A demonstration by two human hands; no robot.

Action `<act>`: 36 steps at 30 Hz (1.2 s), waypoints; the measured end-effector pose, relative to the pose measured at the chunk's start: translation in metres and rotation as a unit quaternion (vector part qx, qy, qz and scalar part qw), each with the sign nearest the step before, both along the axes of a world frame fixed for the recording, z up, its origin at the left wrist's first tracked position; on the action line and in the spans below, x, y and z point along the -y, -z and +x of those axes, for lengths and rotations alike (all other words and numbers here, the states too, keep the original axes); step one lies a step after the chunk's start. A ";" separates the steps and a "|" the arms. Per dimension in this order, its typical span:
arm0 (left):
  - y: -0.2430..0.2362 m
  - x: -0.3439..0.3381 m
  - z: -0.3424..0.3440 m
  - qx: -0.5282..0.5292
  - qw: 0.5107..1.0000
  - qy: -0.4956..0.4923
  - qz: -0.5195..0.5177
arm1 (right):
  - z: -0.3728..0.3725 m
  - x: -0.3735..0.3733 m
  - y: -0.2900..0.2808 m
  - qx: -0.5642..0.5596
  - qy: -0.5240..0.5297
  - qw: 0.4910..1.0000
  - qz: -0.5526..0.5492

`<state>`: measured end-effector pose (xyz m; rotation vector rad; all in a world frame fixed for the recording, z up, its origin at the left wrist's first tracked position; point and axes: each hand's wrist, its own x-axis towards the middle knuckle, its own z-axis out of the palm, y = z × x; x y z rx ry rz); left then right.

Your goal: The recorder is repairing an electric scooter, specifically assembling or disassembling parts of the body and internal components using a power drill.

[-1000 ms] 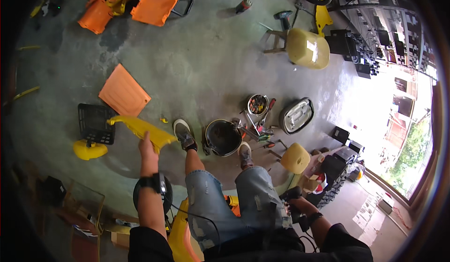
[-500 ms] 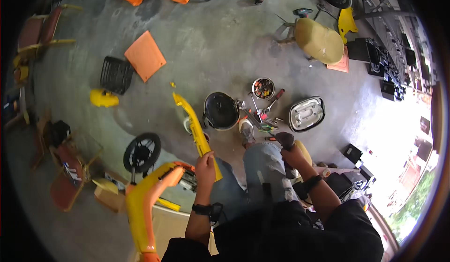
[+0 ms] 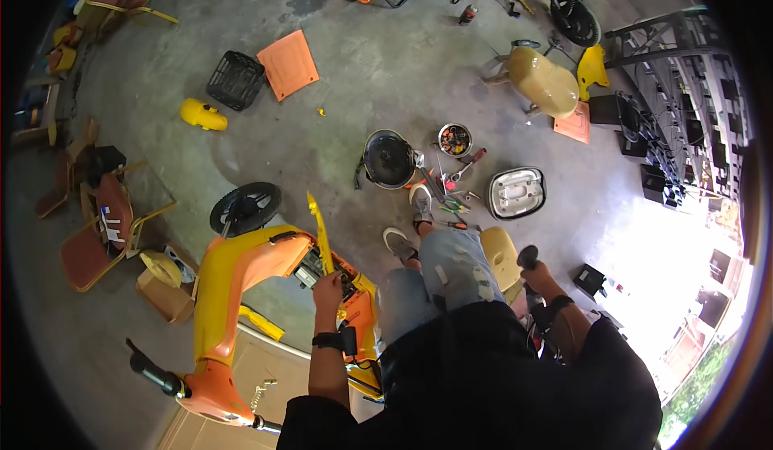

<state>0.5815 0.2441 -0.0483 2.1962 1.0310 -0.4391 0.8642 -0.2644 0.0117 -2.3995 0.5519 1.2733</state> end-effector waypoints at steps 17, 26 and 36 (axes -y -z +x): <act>0.070 0.035 -0.135 -0.048 0.991 -0.031 -0.118 | -0.122 0.084 -0.095 -0.068 -0.141 0.988 -0.003; 0.025 0.056 -0.081 0.144 0.943 -0.218 -0.204 | -0.071 0.072 -0.121 -0.035 -0.153 0.987 -0.016; 0.061 0.105 -0.157 0.136 0.951 -0.243 -0.137 | -0.027 0.066 -0.101 -0.027 -0.273 0.960 -0.051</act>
